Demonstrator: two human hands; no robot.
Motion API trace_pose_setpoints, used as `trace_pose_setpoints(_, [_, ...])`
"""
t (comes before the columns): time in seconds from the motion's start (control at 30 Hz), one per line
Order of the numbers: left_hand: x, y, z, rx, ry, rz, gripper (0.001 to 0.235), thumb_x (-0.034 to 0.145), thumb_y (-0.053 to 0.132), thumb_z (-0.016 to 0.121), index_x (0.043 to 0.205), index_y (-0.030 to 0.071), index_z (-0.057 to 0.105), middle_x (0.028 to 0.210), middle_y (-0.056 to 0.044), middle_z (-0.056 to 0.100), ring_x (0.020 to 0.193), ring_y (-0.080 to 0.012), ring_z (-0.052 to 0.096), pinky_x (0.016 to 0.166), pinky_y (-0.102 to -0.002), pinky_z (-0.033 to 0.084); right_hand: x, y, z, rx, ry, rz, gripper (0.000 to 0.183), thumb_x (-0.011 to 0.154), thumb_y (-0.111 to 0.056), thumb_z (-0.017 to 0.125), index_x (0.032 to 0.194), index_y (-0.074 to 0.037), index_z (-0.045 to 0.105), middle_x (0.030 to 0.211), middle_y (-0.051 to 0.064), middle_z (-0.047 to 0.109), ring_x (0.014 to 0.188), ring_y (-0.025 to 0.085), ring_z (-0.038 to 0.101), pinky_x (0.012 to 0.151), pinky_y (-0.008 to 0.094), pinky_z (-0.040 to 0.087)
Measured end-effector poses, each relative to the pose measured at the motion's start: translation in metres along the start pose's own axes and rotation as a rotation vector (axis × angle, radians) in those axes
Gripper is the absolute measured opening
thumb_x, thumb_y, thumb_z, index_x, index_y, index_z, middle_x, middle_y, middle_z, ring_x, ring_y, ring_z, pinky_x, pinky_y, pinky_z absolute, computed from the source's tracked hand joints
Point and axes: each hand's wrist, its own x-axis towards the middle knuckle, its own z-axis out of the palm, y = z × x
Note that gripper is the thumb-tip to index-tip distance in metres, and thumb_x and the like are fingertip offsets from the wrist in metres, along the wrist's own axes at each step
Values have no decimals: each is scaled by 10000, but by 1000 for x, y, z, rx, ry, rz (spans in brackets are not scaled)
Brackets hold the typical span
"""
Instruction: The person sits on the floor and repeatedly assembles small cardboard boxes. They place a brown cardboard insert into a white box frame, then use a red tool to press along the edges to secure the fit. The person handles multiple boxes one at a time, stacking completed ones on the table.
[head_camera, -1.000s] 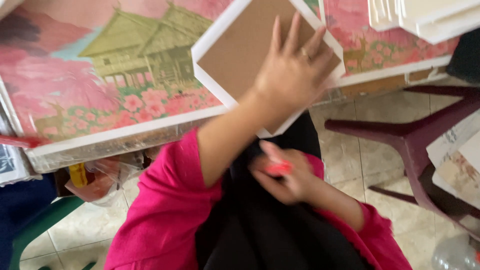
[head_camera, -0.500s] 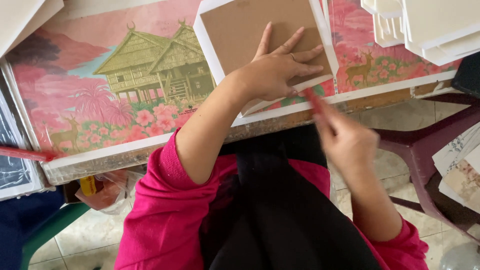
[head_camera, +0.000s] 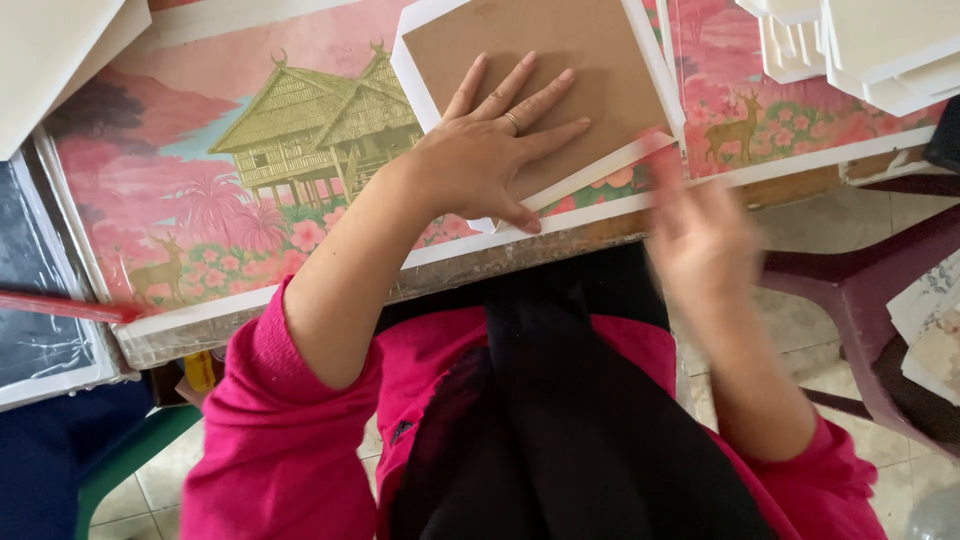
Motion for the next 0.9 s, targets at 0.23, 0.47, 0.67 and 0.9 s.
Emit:
trace_pose_setpoints(0.23, [3,-2,-3,-51,-31,-5,899,779,564,616,1507,328,144,1564,-12,-90,1413,-282,-159,1109,-541,-122,12,0,1,99,-163,-151,382,1018,-212,607,1382,-119,539,981,99,660,727,245,594,567,355,480])
trace_pose_setpoints(0.47, [22,-35,13,184,590,-295,538,852,432,607,1340,245,478,1367,-94,420,1248,-316,319,931,-571,297,-10,-100,-24,521,-194,-216,325,942,-203,631,1252,-108,611,745,-28,550,597,152,569,487,305,451])
trace_pose_setpoints(0.67, [7,39,74,644,541,-798,858,876,730,494,1285,-24,474,1138,-111,534,874,-232,519,461,-280,447,-43,-14,-14,772,-1055,287,411,803,-412,655,1195,-292,641,802,-79,697,653,37,565,676,218,439])
trace_pose_setpoints(0.9, [26,52,60,253,952,55,234,764,359,706,794,127,691,828,-104,577,744,-305,570,658,-422,456,-115,27,33,1264,-546,814,274,895,-170,462,1059,-42,640,510,106,507,326,234,518,367,309,417])
